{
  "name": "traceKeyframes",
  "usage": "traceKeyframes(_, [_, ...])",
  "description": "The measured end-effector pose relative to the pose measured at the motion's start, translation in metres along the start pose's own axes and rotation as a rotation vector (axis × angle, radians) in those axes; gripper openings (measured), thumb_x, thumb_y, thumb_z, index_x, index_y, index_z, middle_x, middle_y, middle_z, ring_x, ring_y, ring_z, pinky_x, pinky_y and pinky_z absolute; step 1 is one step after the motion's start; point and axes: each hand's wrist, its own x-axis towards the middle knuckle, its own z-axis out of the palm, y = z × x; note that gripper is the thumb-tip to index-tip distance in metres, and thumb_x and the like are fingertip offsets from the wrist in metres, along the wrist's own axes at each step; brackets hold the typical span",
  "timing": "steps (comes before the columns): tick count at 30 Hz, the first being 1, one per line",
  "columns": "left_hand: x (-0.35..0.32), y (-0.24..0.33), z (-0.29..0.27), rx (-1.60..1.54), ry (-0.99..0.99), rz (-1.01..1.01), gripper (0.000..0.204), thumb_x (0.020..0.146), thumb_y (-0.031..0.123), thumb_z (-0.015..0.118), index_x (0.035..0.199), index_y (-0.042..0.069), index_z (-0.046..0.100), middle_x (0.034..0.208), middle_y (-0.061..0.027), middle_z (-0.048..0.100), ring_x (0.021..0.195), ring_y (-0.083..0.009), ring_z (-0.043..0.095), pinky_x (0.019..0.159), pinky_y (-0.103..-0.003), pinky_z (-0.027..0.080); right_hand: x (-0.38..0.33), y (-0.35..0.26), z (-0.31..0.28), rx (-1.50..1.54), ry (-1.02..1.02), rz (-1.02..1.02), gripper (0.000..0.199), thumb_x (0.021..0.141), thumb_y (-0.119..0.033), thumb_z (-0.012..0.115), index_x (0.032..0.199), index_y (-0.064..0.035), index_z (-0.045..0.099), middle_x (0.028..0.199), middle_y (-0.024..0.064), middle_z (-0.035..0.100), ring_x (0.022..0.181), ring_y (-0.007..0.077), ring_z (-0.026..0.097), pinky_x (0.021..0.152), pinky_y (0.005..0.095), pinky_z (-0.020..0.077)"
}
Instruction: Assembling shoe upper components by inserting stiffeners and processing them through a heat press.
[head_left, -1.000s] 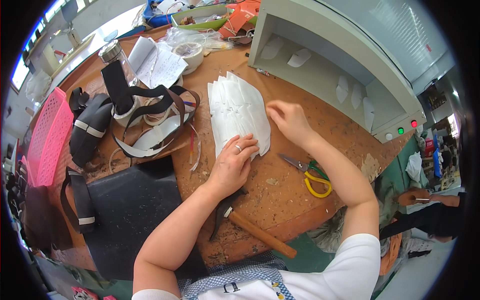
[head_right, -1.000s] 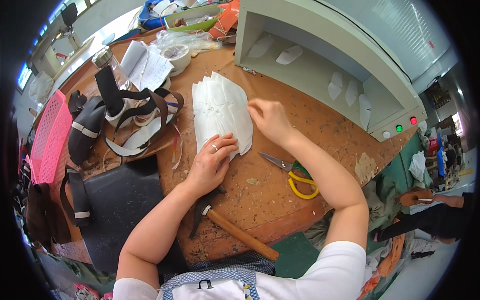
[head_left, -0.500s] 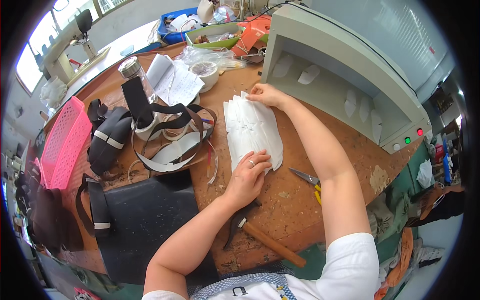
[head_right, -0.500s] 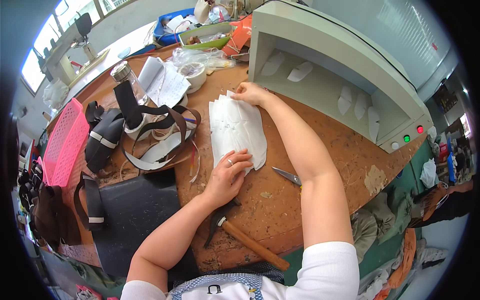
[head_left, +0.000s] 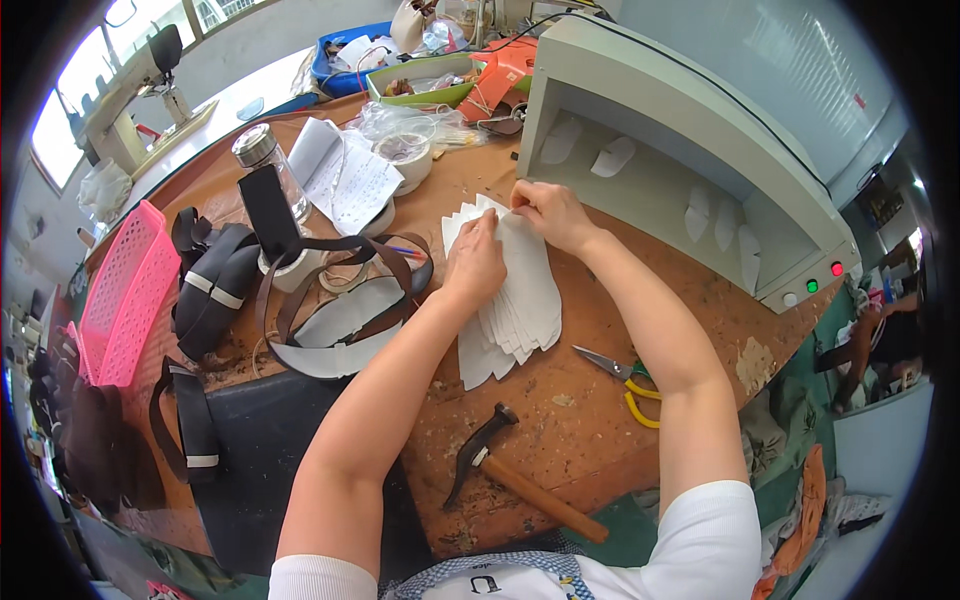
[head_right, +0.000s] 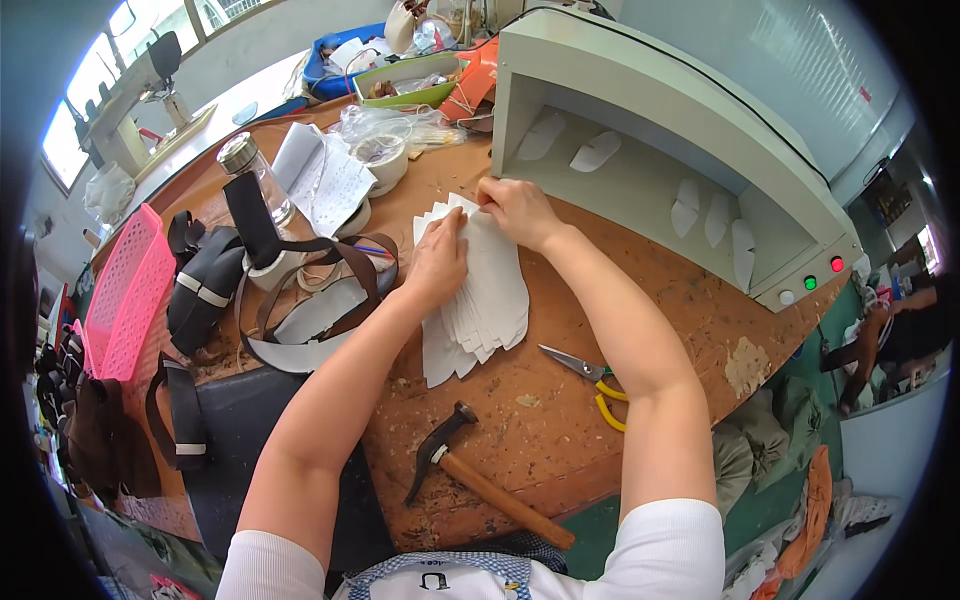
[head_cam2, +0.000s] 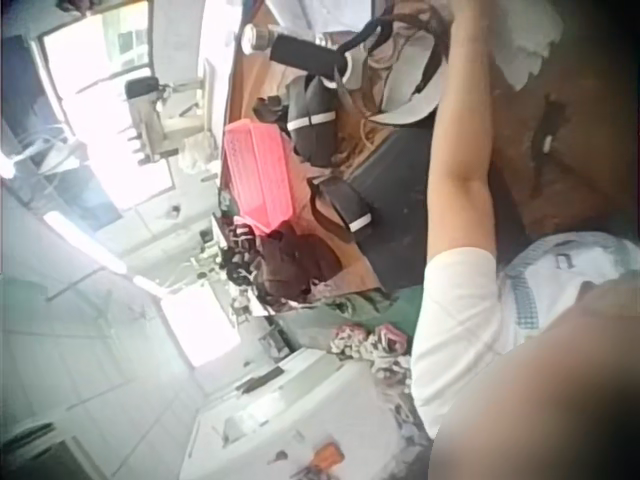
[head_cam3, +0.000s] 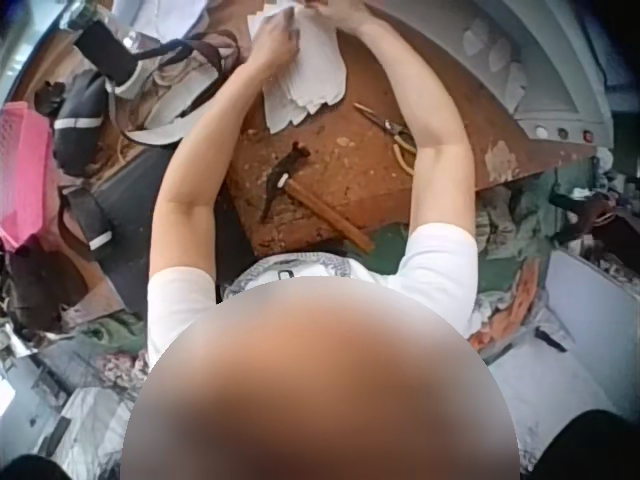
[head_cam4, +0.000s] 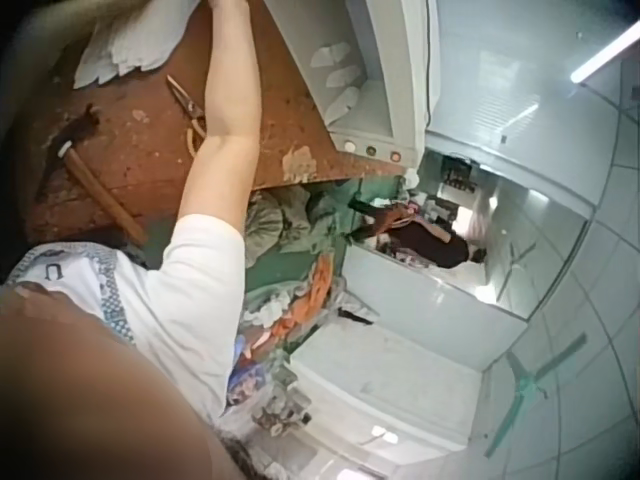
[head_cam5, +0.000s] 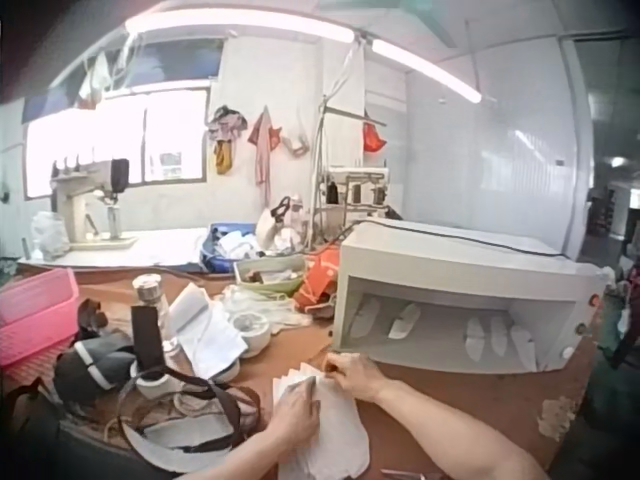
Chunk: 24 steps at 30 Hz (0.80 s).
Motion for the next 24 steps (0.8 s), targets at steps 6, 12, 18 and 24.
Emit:
traceKeyframes(6, [-0.002,-0.008,0.008,0.128,-0.005,0.144,0.042,0.092,0.003,0.043,0.134,-0.002,0.042,0.127,-0.0213,0.056,0.127,-0.0343,0.046,0.105,-0.041,0.038,-0.054,-0.023,-0.033,-0.106,0.241,-0.351,0.011,0.082,0.003,0.064,0.091,-0.0016,0.059,0.082,0.0123,0.062,0.075,0.0287,0.061,0.065,0.0357,0.0494])
traceKeyframes(12, [-0.002,-0.011,0.006,0.156,0.015,0.157,0.046,0.085,0.001,0.044,0.131,-0.006,0.044,0.122,-0.0229,0.06,0.126,-0.0351,0.047,0.104,-0.04,0.039,-0.134,-0.072,-0.073,-0.168,0.307,-0.422,0.02,0.078,0.015,0.062,0.09,-0.001,0.057,0.087,0.0139,0.064,0.082,0.0298,0.063,0.071,0.034,0.0522])
traceKeyframes(18, [0.004,0.0,0.006,0.218,-0.069,0.148,0.041,0.094,0.009,0.04,0.134,0.0,0.045,0.128,-0.0223,0.056,0.126,-0.034,0.048,0.103,-0.041,0.041,-0.2,-0.14,-0.113,-0.283,0.596,-0.3,0.018,0.085,0.013,0.057,0.094,-0.002,0.052,0.094,0.0145,0.065,0.087,0.0287,0.063,0.077,0.0353,0.0514])
traceKeyframes(24, [0.006,0.006,-0.011,0.301,-0.168,0.043,0.052,0.086,0.011,0.051,0.135,0.0,0.039,0.13,-0.0229,0.054,0.127,-0.0354,0.048,0.104,-0.041,0.039,-0.23,-0.198,-0.166,0.056,0.856,-0.275,0.018,0.092,-0.008,0.058,0.104,-0.0031,0.046,0.092,0.0144,0.058,0.086,0.0229,0.056,0.082,0.0354,0.0462])
